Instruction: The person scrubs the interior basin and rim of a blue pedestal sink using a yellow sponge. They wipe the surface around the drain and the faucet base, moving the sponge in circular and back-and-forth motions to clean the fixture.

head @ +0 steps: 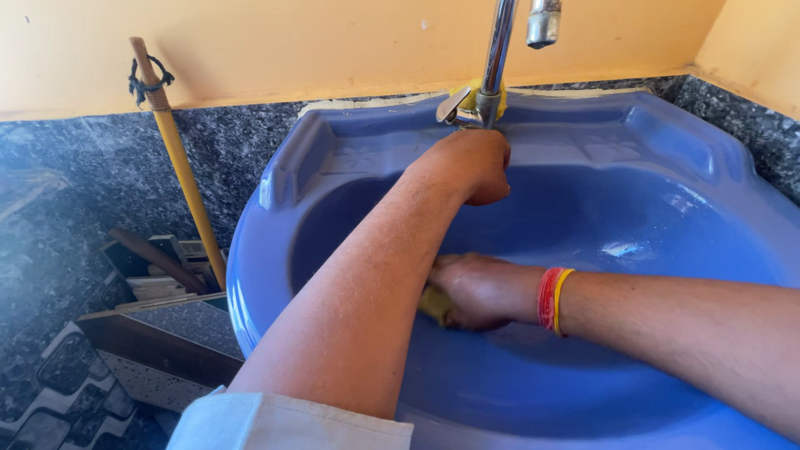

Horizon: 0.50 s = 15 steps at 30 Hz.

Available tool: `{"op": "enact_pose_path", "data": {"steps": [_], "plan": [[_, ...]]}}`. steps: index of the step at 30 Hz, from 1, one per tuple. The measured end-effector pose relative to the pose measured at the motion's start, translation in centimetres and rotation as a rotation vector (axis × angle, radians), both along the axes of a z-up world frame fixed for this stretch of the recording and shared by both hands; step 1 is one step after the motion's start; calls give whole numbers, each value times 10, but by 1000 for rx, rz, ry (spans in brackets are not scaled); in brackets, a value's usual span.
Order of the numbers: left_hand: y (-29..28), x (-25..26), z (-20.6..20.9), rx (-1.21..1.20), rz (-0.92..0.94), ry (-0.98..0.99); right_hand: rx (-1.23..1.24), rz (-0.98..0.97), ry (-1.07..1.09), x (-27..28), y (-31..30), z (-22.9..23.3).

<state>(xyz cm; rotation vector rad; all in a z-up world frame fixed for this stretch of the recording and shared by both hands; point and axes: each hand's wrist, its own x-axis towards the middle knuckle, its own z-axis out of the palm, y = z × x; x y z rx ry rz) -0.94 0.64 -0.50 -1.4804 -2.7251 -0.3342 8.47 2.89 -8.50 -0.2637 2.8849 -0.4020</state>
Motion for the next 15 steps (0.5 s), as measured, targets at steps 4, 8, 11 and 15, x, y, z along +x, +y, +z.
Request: {"op": "enact_pose_path", "data": {"steps": [4, 8, 11, 15], "plan": [[0, -3, 0, 16, -20, -7, -160, 23, 61, 4, -3, -7], [1, -3, 0, -3, -10, 4, -443, 350, 106, 10, -15, -9], [1, -2, 0, 9, -5, -1, -267, 89, 4, 7, -9, 8], [2, -2, 0, -10, -5, 20, -164, -249, -222, 14, -21, 21]]}}
